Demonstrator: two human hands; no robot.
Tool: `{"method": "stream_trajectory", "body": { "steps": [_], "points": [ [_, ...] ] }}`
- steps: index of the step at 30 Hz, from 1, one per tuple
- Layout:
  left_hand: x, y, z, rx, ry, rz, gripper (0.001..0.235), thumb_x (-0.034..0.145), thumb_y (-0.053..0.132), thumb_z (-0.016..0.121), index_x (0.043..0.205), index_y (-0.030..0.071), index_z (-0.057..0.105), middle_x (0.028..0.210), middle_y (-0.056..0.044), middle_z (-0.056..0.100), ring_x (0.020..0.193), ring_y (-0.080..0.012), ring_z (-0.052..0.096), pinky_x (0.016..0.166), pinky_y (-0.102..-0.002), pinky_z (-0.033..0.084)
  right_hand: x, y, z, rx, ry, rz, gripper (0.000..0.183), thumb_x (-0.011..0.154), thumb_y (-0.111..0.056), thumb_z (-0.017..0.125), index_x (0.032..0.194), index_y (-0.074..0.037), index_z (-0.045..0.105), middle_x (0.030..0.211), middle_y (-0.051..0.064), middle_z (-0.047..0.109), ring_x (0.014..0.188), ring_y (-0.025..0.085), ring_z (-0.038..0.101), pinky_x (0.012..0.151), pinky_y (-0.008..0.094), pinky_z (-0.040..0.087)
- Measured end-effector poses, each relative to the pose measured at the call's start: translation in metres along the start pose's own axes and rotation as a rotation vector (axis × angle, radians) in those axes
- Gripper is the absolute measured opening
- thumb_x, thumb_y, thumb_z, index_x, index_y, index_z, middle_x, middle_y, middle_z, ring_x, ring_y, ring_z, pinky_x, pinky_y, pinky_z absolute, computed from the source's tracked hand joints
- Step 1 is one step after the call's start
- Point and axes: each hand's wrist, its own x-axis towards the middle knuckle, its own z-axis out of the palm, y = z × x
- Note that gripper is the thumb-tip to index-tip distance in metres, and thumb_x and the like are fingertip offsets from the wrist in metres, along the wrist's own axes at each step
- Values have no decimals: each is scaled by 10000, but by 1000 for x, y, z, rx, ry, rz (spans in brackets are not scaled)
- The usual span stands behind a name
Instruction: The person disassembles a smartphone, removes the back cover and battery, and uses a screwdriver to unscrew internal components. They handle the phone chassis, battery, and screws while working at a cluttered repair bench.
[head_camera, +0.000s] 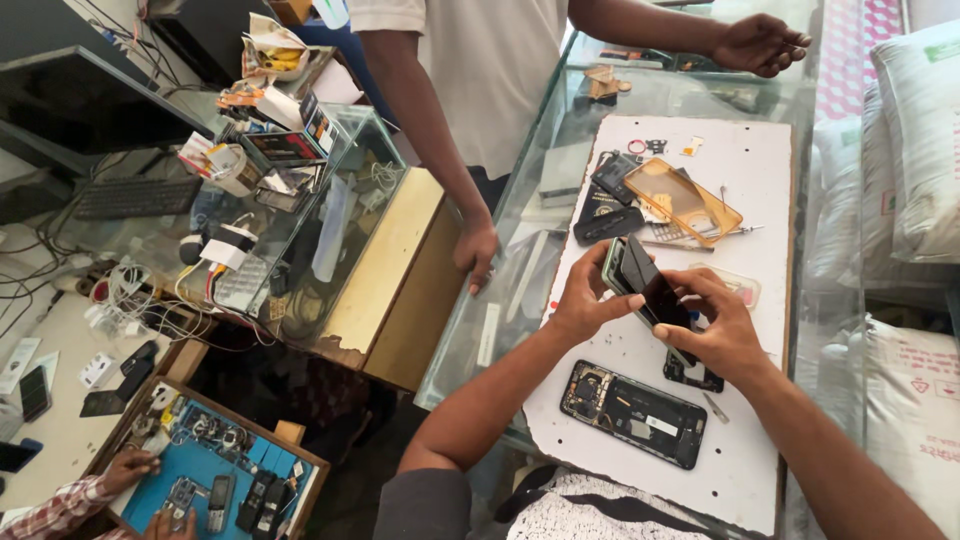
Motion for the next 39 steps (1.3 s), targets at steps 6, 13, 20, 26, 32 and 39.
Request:
{"method": "stream_trajectory", "body": {
  "steps": [6, 13, 20, 26, 32, 39],
  "points": [
    [-1, 8, 0, 38, -45, 21, 763, 807, 155, 878, 1436, -14, 480, 1344, -97, 624, 1285, -171, 598, 1176, -350, 467, 0, -10, -4, -75, -12, -68, 755, 665, -292, 893, 1325, -18, 649, 1213, 68, 621, 1109, 184, 621, 929, 329, 526],
    [-1, 11, -1, 121, -83, 26, 842, 775, 181, 907, 1464, -8, 459, 1349, -104, 627, 1302, -183, 600, 1204, -358, 446, 0, -19, -8, -126, -38, -83, 755, 638, -335, 898, 1296, -41, 670, 1188, 66, 660, 1082, 174, 645, 899, 325, 537],
    [-2, 27, 6, 213, -118, 45, 933, 694, 244, 968, 1468, 29, 494, 1354, -111, 653, 1317, -207, 624, 1212, -381, 459, 2, -21, -15, -51, -120, -107, 759, 637, -311, 908, 1297, -46, 642, 1189, 65, 664, 1106, 183, 662, 925, 342, 537],
    [-7, 47, 18, 369, -158, 96, 976, 667, 276, 976, 1489, 31, 510, 1302, -115, 681, 1265, -201, 664, 1225, -390, 487, 1, -15, -21, 4, -177, -148, 794, 631, -313, 913, 1289, -20, 580, 1254, 88, 626, 1162, 202, 648, 1004, 374, 549],
    [-8, 63, 25, 456, -200, 141, 989, 661, 311, 971, 1499, 35, 525, 1274, -118, 694, 1229, -186, 678, 1152, -345, 511, -2, -17, -20, 18, -201, -109, 856, 573, -283, 934, 1289, -2, 557, 1276, 109, 619, 1172, 220, 644, 1071, 398, 507],
    [-8, 67, 25, 501, -230, 184, 957, 685, 324, 954, 1498, 49, 529, 1283, -131, 691, 1233, -199, 676, 1149, -337, 510, -3, -16, -23, -79, -191, -49, 918, 500, -300, 958, 1270, -17, 547, 1299, 127, 640, 1169, 235, 659, 1056, 404, 502]
  ]
}}
